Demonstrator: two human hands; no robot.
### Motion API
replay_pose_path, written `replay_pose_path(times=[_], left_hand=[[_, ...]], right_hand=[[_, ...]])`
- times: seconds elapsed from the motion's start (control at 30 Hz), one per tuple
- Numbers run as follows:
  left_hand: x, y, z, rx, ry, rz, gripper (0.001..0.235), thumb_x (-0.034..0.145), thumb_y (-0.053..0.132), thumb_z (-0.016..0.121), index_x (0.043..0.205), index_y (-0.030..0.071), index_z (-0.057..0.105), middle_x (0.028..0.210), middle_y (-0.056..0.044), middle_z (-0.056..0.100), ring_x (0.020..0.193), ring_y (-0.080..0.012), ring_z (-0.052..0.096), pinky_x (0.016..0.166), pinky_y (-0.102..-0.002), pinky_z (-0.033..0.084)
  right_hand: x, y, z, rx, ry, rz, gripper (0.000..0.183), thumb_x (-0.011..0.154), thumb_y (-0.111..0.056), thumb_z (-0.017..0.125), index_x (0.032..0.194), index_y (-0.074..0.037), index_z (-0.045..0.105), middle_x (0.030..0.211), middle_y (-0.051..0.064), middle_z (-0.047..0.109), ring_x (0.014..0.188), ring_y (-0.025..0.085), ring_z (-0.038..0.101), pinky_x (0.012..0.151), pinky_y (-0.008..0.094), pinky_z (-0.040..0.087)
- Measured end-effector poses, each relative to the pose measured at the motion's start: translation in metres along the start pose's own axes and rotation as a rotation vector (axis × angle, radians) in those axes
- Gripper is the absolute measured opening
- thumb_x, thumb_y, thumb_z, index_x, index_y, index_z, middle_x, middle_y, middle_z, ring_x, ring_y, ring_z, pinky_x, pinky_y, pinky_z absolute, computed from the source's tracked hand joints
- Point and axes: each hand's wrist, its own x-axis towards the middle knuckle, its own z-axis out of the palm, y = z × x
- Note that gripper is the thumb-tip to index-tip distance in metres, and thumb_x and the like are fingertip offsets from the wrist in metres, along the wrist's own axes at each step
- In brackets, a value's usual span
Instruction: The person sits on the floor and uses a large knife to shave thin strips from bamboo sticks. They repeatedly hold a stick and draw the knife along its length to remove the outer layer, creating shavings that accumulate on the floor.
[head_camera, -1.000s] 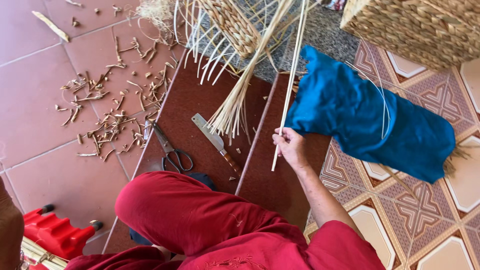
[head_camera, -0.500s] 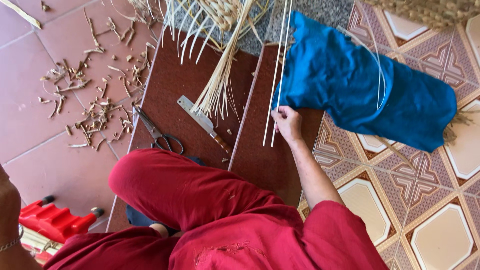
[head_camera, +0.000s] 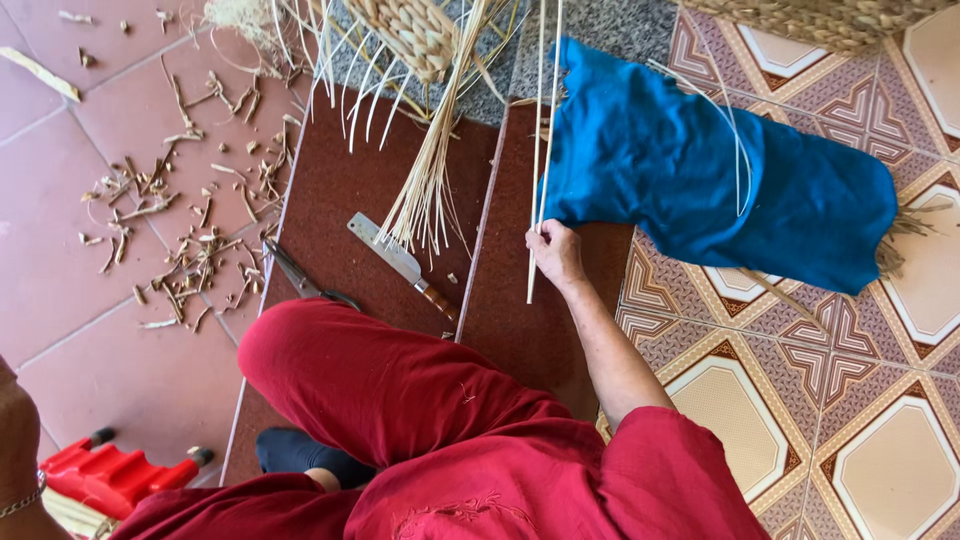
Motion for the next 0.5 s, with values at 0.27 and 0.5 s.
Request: replay_pose_path(times=[0.27, 0.5], left_hand=[[0.014, 0.02, 0.01, -0.019, 0.02, 0.028, 0.019, 0.115, 0.009, 0.057, 0.13, 0.001, 0.066, 0.091, -0.011, 0.056, 0.079, -0.0201, 0.054, 0.071, -0.031, 0.045], [0.031, 0.049, 0.0, -0.029, 0.058, 0.096, 0.019, 0.114, 0.009, 0.059, 0.13, 0.003, 0.066, 0.088, -0.01, 0.054, 0.075, -0.0209, 0.052, 0.069, -0.032, 0.044]], right_hand=[[0.002, -0.011, -0.132, -0.43, 0.255, -0.248, 0.015, 0.096, -0.015, 0.073, 0.108, -0.007, 0.068, 0.083, 0.013, 0.072, 0.072, 0.028, 0.071, 0.064, 0.043, 0.056], [0.015, 0.011, -0.212, -0.954, 0.016, 0.148, 0.021, 0.101, -0.021, 0.063, 0.115, -0.005, 0.064, 0.104, 0.026, 0.067, 0.094, 0.048, 0.068, 0.077, 0.058, 0.054]])
